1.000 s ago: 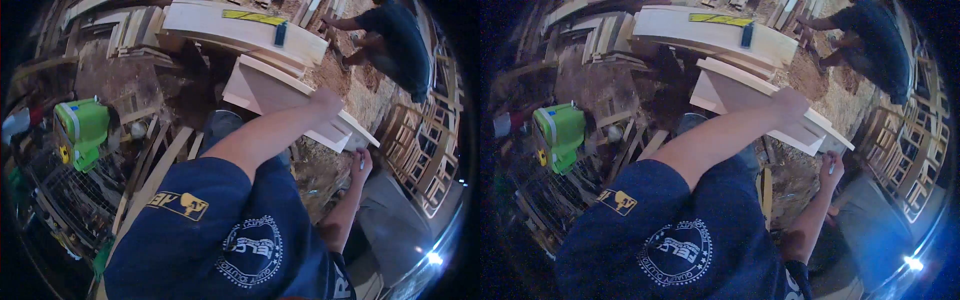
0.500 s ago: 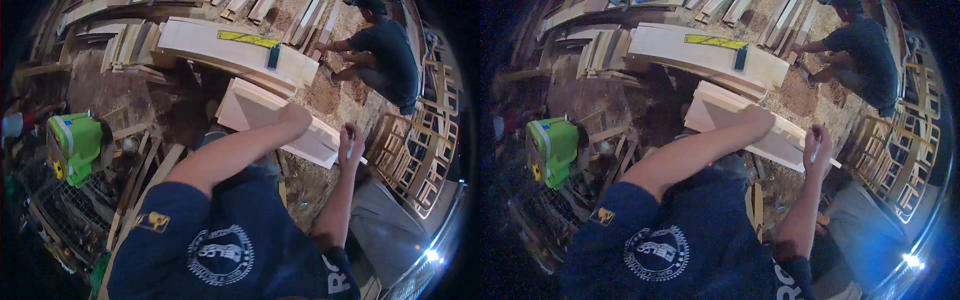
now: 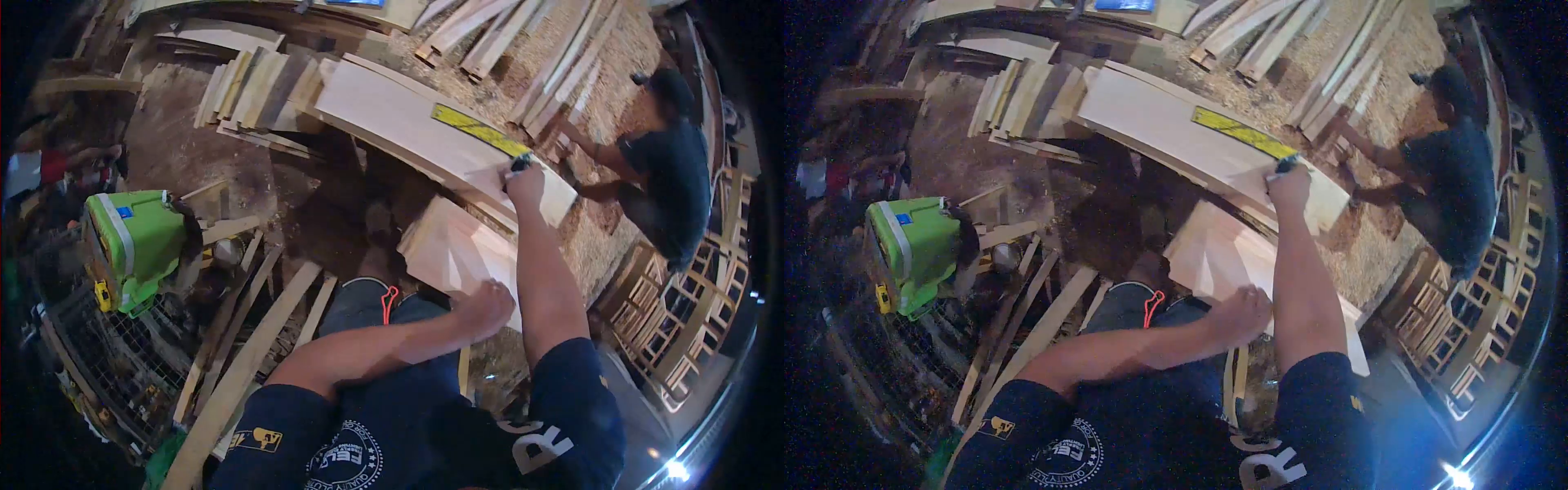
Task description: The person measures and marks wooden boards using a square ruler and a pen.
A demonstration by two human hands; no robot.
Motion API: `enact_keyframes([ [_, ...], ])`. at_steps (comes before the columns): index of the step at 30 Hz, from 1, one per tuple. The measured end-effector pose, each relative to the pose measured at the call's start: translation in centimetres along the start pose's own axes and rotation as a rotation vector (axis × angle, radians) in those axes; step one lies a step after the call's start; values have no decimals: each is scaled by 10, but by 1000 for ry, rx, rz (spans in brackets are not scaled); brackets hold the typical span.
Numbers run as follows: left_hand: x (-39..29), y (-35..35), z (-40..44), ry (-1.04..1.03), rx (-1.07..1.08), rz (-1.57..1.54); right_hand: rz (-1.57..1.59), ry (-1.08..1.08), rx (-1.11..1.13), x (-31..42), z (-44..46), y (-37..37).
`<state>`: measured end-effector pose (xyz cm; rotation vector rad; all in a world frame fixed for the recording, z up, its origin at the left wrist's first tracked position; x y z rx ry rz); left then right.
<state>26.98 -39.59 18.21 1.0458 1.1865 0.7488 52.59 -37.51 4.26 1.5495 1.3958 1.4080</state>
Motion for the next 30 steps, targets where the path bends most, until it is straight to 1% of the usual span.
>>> enact_keyframes([
  [1, -3, -3, -2, -27, -14, -9, -32, -33, -84, -6, 1, -3],
  [5, -10, -10, -3, -42, -137, 137, -149, -22, 70, -12, 10, 4],
  [8, 0, 3, 27, -116, 221, -231, -141, 34, 3, -3, -8, 71],
  [9, 1, -5, 37, -43, 160, -178, -83, 24, 27, 4, -21, 103],
  [11, 3, -63, 71, 47, 383, -331, -44, -1, -103, -12, -50, 161],
  [13, 58, 6, 92, 423, 602, -623, -3, -60, -197, -38, -88, 215],
  [15, 81, 18, 112, 219, 595, -381, 49, -152, -257, -67, -130, 258],
  [16, 107, 32, 112, 298, 516, -305, 188, -216, -310, -87, -155, 270],
  [18, 142, 50, 116, 19, 409, -152, 479, -341, -430, -125, -206, 281],
  [19, 187, 45, 108, 127, 366, -517, 505, -348, -475, -122, -232, 287],
  [20, 195, 84, 119, 136, 547, -99, 525, -388, -469, -131, -252, 283],
  [21, 226, 80, 123, 113, 501, -71, 545, -426, -462, -141, -272, 275],
  [22, 248, 98, 122, 176, 444, -51, 562, -469, -447, -150, -294, 265],
  [23, 272, 98, 129, 158, 519, -25, 666, -555, -496, -151, -315, 247],
  [24, 296, 96, 135, 151, 595, -1, 715, -592, -466, -150, -331, 228],
  [26, 345, 96, 138, 176, 415, -21, 809, -644, -397, -149, -352, 188],
  [28, 371, 85, 152, 221, 622, -24, 711, -637, -351, -147, -370, 157],
  [29, 380, 76, 156, 242, 733, -29, 747, -718, -316, -142, -376, 143],
  [30, 388, 74, 163, 265, 665, 3, 780, -802, -278, -135, -384, 130],
])
Point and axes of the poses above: each hand's wrist, its own z-axis towards the middle knuckle, its own y-axis out of the back of the hand, x = y × z, the point moved 8 cm from there along z, towards the middle knuckle, and after that the axes turned 6 degrees about y, right-handed, at the moved point
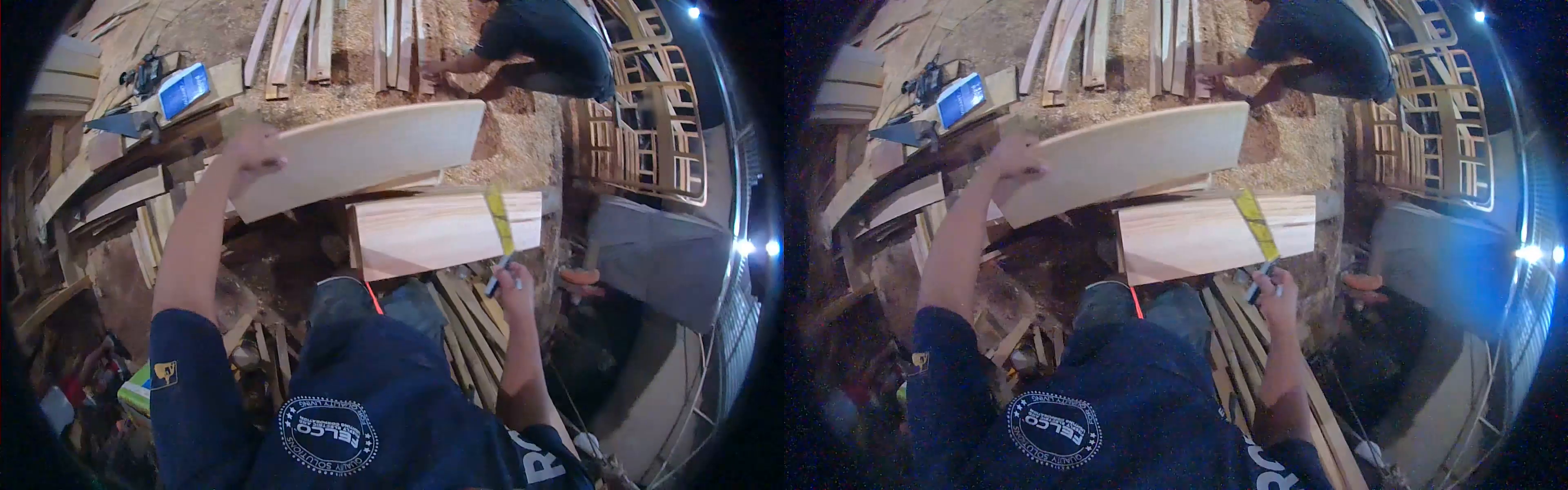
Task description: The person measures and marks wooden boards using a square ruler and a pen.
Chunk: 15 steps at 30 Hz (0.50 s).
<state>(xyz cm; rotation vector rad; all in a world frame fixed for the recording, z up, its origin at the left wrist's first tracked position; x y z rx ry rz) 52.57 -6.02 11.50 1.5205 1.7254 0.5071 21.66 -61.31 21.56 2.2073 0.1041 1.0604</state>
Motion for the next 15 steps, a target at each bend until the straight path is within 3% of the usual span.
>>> enact_keyframes([
  [4, 38, -22, 43, 173, -150, 45, 87, -255, 41, -62, -22, -1],
  [7, 21, -15, 24, 157, -374, -6, 119, -348, 34, -81, -36, 3],
  [10, 8, -43, 34, -72, -718, 166, 192, -405, 57, -120, -33, 8],
  [12, -41, -77, 9, -114, -623, -160, 133, -348, 122, -156, -20, 7],
  [13, -78, -99, 0, -132, -511, -165, 55, -279, 168, -169, -11, 6],
  [15, -153, -145, -26, -261, -352, -113, 383, -519, 86, -224, -1, -1],
])
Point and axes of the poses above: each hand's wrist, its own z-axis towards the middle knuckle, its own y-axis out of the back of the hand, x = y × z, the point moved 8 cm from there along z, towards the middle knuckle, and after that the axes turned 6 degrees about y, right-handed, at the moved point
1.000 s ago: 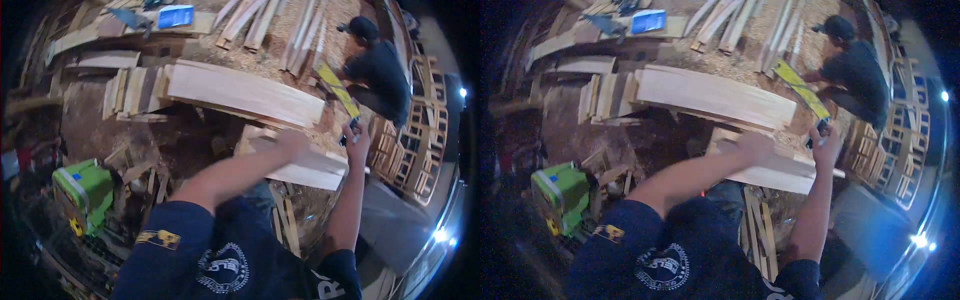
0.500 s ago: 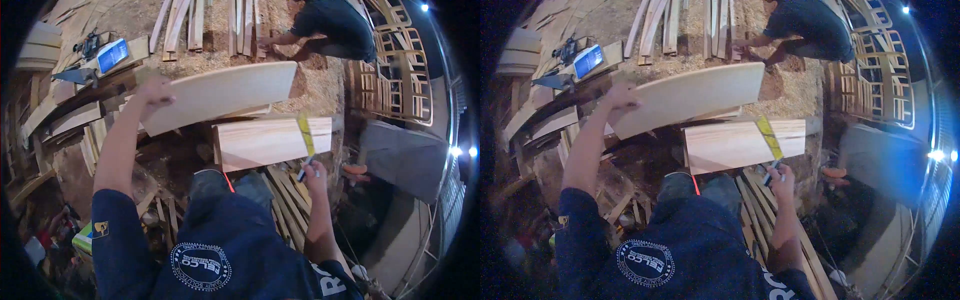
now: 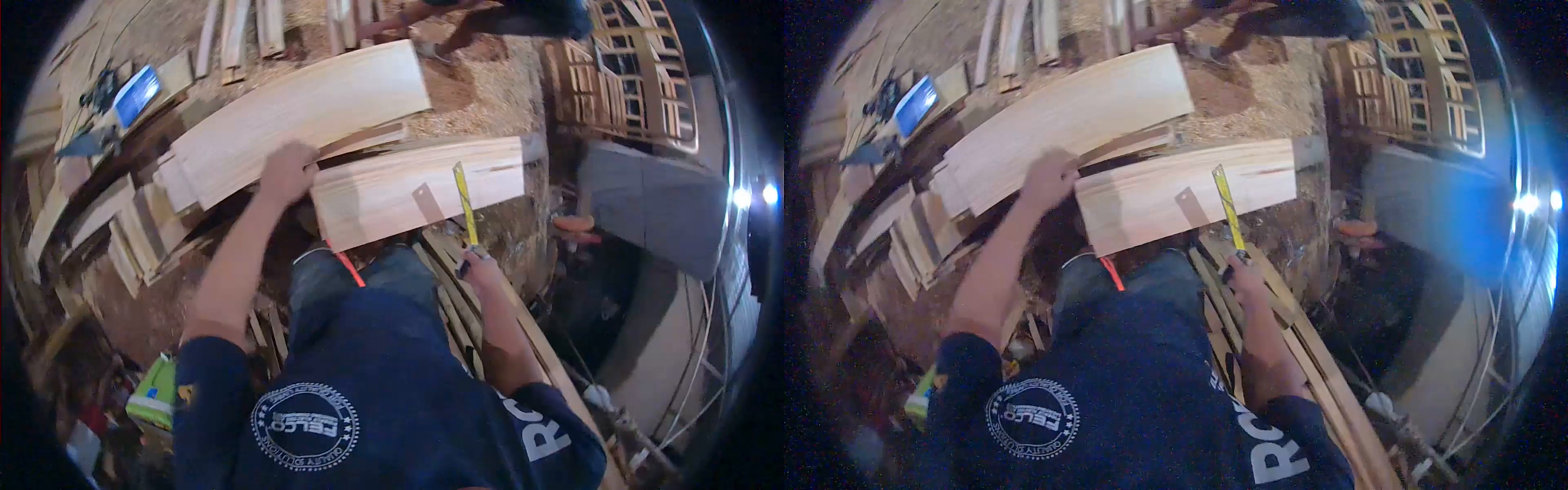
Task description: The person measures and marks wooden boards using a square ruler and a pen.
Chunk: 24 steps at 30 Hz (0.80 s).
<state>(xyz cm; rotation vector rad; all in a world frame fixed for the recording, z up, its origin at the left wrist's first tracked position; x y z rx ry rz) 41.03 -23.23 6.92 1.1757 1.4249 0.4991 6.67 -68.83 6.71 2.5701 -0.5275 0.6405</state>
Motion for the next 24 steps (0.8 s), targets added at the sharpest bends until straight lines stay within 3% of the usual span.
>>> enact_keyframes([
  [1, -36, -18, -11, -106, 57, 28, 9, -17, -56, -1, 6, 4],
  [4, -93, -53, -18, -2, 160, 52, 53, -45, -187, 8, 23, 9],
  [7, -98, -66, -12, 50, 49, 108, 138, -9, -243, 30, 51, 21],
  [10, -125, -66, 0, 114, 131, 207, 269, 63, -251, 53, 86, 31],
  [12, -159, -70, 7, 45, 122, 203, 433, 106, -206, 51, 129, 32],
  [15, -246, -116, 8, -27, 298, -66, 586, 47, -98, 60, 137, 37],
  [17, -313, -171, 5, -277, 237, 182, 664, 55, -4, 62, 147, 41],
  [19, -394, -200, 3, -298, 433, 228, 659, -14, 50, 55, 157, 46],
  [24, -483, -273, 26, -344, 404, 365, 560, -75, 175, 50, 177, 62],
])
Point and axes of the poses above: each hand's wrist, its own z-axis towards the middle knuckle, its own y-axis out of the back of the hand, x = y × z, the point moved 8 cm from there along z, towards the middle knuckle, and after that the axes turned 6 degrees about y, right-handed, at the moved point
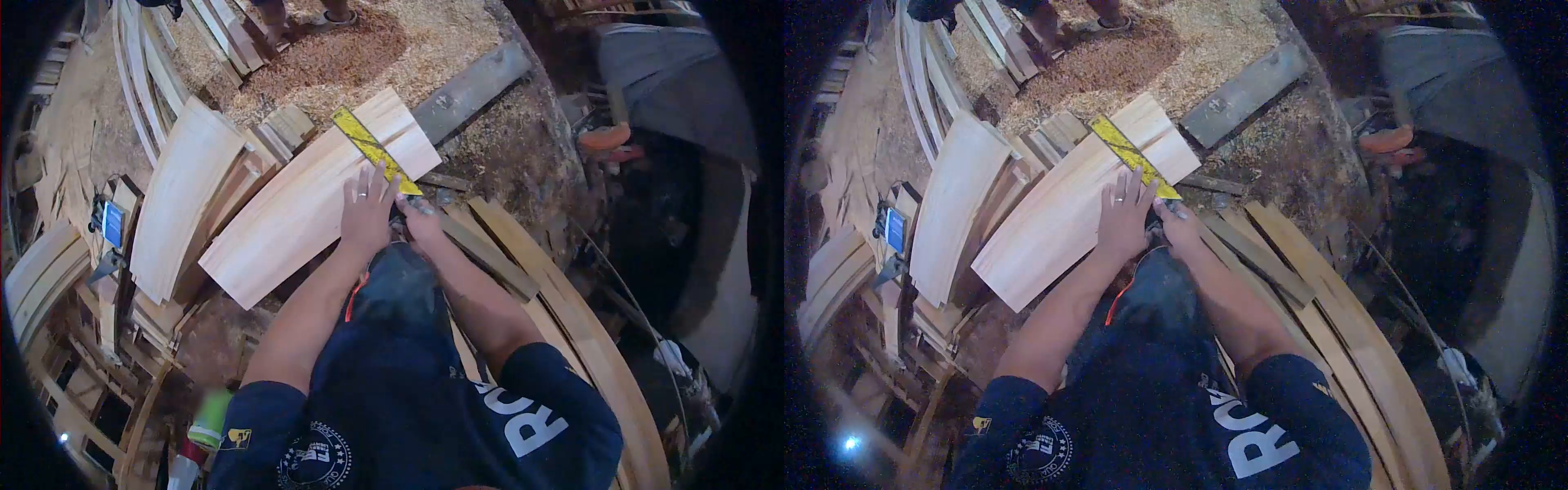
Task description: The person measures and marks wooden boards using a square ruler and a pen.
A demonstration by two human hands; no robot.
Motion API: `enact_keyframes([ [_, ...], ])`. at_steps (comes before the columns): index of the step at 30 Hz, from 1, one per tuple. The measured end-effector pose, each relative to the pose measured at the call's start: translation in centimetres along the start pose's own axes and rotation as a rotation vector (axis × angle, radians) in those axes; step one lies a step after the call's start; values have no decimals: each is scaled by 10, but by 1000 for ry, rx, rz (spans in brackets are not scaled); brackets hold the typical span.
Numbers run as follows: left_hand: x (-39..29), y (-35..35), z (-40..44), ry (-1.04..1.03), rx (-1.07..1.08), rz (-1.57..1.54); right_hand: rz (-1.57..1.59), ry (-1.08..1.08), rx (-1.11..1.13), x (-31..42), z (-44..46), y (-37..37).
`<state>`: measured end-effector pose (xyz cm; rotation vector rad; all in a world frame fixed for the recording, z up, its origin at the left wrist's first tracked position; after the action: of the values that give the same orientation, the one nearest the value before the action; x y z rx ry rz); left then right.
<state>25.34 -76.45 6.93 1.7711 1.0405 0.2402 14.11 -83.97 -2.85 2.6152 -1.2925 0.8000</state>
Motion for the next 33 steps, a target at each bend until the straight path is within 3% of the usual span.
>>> enact_keyframes([
  [7, 4, -7, 10, 51, 40, -31, -301, 293, 297, 60, 27, 23],
  [8, 1, -6, 11, 39, 39, -45, -542, 466, 312, 74, 32, 17],
  [14, -13, -2, 30, -26, -17, -98, -438, 342, 242, 93, 32, 36],
  [17, -18, -2, 38, -30, -40, -104, -516, 544, 341, 99, 48, 39],
  [20, -17, -2, 41, -20, -42, -120, -560, 434, 317, 109, 38, 36],
  [33, -12, -4, 41, 2, -72, -196, -505, 364, 342, 102, 44, 37],
])
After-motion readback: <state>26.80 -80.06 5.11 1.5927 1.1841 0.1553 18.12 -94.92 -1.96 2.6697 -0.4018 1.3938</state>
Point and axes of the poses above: each hand's wrist, its own z-axis towards the middle knuckle, its own y-axis out of the back of the hand, x = y × z, the point moved 8 cm from there along z, towards the middle knuckle, and after that the axes turned 6 degrees about y, right-handed, at the moved point
